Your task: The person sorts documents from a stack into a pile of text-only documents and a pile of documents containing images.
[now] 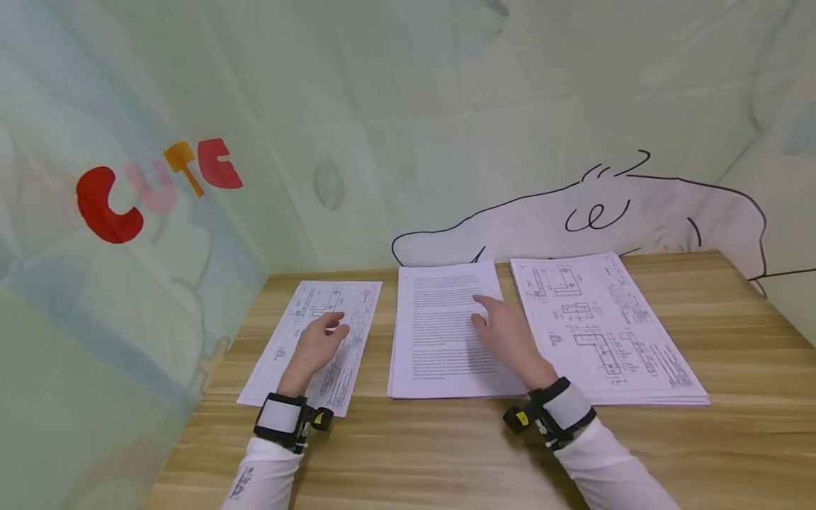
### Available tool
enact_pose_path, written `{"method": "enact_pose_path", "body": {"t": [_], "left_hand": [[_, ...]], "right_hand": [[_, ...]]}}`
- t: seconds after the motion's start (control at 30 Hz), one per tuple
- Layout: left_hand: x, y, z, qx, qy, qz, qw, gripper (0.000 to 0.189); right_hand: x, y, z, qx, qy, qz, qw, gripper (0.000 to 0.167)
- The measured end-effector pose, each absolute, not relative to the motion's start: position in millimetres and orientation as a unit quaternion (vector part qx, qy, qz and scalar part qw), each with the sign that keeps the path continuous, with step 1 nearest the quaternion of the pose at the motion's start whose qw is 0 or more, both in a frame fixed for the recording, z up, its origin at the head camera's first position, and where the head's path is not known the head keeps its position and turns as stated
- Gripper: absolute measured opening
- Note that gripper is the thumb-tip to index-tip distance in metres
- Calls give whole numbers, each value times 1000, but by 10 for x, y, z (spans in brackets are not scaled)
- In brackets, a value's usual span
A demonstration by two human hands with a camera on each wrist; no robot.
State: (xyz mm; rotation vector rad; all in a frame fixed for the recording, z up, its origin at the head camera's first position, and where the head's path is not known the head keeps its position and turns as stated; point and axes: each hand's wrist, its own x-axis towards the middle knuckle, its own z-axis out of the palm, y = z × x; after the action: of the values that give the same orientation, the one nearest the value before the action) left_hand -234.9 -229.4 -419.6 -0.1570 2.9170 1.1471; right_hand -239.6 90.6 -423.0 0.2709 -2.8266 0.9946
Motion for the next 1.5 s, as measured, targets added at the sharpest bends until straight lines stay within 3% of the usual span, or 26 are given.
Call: {"method": "enact_pose_path", "body": {"t": [0.3,0.6,0.83,1.07,1.5], "left_hand": [[-2263,-2849,-4158,-72,957,279,31,51],[-2290,-3097,-4202,-113,959,253,49,58],[-2316,-3141,-4311,-104,974,183,85,88],[-2268,-3062,-4384,-135,967,181,121,120],[-2258,-2976,-4348,-145,971,170,86,114]], "right_hand": [[-2311,603,-4248,111,-921,372,5,49],[-2190,145,-4275,144,-910,390,4,46],[-2149,-220,-4321,236,-911,337,-15,44],[-2103,-403,-4379,269,-910,313,-17,43],[-2103,-421,-4426,270,-905,326,-39,47]]}}
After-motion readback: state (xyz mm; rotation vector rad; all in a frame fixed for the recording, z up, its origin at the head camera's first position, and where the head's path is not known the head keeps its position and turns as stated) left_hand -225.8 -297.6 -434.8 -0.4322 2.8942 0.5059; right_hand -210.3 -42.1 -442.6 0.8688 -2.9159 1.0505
